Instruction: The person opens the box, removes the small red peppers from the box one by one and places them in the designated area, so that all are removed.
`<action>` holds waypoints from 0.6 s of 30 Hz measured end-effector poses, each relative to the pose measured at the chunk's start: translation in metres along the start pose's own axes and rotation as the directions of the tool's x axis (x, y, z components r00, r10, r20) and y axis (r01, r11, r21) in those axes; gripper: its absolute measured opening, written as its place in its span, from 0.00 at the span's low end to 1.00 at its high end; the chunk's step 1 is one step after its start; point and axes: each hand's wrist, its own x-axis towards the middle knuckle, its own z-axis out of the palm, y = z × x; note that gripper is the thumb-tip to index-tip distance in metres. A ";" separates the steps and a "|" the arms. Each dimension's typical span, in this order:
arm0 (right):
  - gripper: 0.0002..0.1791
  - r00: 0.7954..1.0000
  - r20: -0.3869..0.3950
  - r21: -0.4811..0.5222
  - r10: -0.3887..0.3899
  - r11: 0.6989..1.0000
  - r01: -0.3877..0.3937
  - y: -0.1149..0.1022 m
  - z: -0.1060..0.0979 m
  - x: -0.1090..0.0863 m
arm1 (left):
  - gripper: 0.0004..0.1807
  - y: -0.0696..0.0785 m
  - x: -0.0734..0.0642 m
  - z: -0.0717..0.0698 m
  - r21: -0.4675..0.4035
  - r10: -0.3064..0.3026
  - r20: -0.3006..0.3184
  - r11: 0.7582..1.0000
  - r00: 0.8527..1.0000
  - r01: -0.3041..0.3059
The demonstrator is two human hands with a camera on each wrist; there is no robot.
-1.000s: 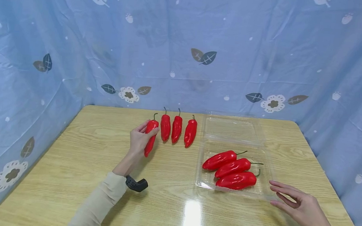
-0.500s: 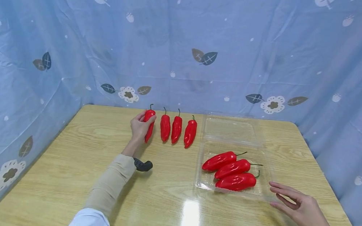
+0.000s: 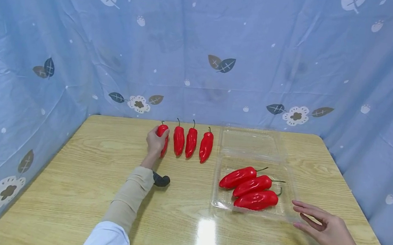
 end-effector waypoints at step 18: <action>0.27 0.999 -0.008 0.004 -0.035 0.999 0.035 0.001 0.002 -0.001 | 0.37 -0.007 -0.001 0.003 0.049 0.061 -0.013 0.997 0.998 -0.061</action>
